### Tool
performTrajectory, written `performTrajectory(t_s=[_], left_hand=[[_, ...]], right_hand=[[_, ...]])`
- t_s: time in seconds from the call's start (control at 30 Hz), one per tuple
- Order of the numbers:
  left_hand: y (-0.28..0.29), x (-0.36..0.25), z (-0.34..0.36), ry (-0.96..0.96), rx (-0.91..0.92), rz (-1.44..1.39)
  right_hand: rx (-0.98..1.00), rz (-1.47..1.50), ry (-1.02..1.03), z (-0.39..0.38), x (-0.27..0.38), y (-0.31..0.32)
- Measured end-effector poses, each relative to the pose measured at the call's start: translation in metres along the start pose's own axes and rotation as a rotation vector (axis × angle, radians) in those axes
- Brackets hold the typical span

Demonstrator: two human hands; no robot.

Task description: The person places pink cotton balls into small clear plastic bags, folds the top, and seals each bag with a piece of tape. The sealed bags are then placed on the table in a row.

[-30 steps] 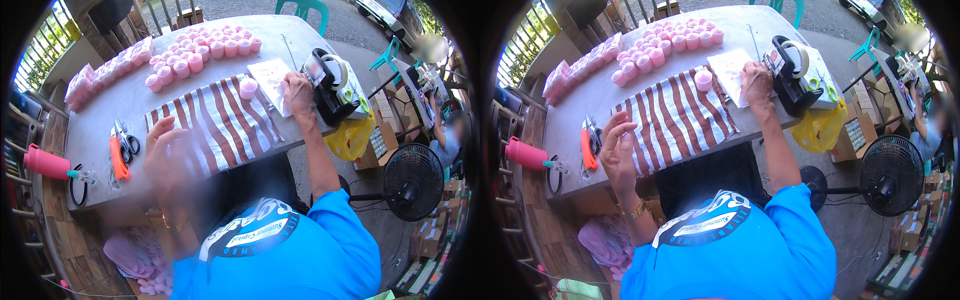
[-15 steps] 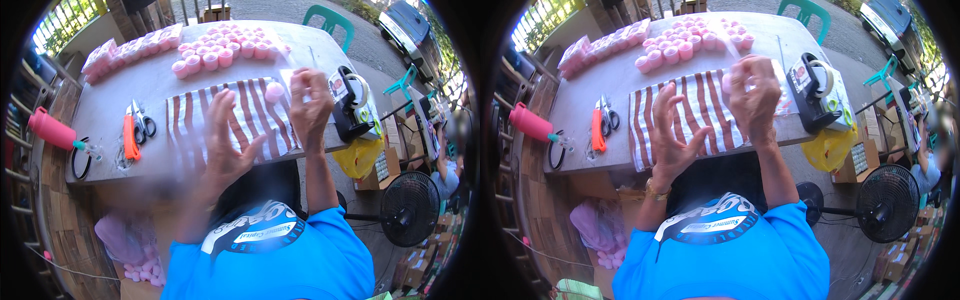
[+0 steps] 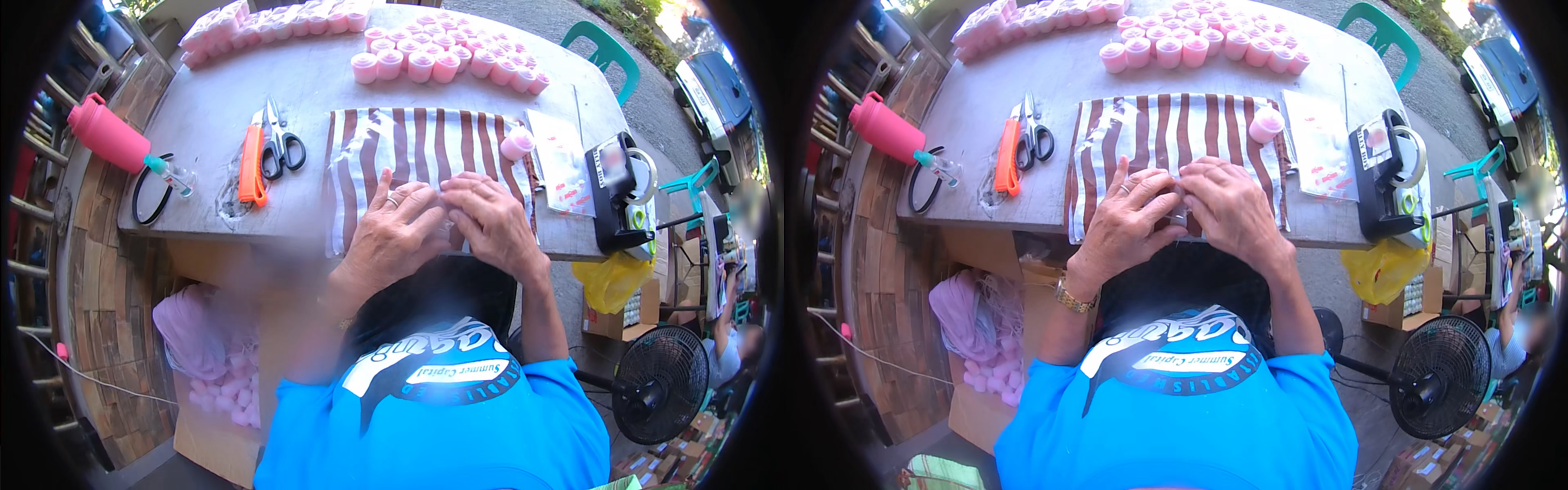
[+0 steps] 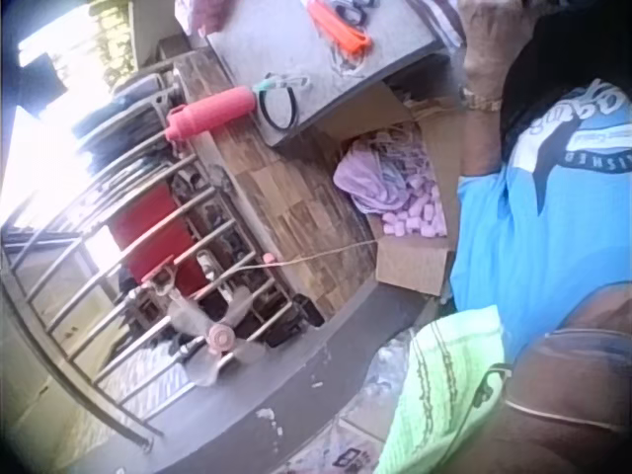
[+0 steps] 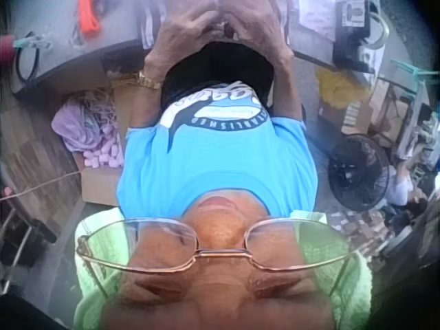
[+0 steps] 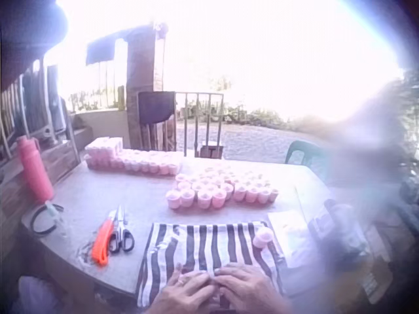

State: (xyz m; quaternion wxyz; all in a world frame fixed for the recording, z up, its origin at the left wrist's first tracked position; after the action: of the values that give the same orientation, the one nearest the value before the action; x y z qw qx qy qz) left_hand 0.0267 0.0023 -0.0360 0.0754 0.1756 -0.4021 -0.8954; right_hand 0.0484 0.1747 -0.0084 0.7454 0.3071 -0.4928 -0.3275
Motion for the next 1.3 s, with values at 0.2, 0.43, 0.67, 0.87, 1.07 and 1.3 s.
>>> performTrajectory(t_s=[0.2, 0.43, 0.67, 0.87, 1.07, 1.3], left_hand=[[0.019, 0.016, 0.003, 0.033, -0.176, -0.093], [0.027, -0.002, 0.011, 0.091, -0.154, 0.18], [0.015, 0.004, 0.007, 0.081, -0.129, 0.263], [0.008, 0.01, 0.008, 0.137, -0.148, 0.157], [0.011, 0.011, 0.016, 0.193, -0.095, 0.043], [0.013, 0.013, 0.013, 0.312, -0.115, -0.104]], right_hand=[[-0.114, -0.086, 0.055, -0.014, 0.01, -0.006], [-0.361, -0.28, 0.128, -0.001, 0.025, -0.017], [-0.369, -0.245, 0.113, -0.001, 0.017, -0.018], [-0.265, -0.238, 0.125, 0.0, 0.019, -0.012], [-0.228, -0.135, 0.073, 0.003, 0.019, -0.009], [-0.164, -0.12, 0.001, 0.004, 0.01, -0.014]])
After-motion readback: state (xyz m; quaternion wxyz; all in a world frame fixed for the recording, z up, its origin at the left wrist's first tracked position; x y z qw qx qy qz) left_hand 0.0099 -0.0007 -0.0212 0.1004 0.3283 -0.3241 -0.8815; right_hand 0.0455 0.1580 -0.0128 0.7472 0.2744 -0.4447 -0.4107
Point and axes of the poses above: each hand's wrist, its own z-axis towards the middle knuckle, its own y-axis out of the back of the hand, x = y × z, the point moved 3 cm from there along z, towards the middle knuckle, and after that the axes turned 13 degrees about -y, right-handed, at the moved point
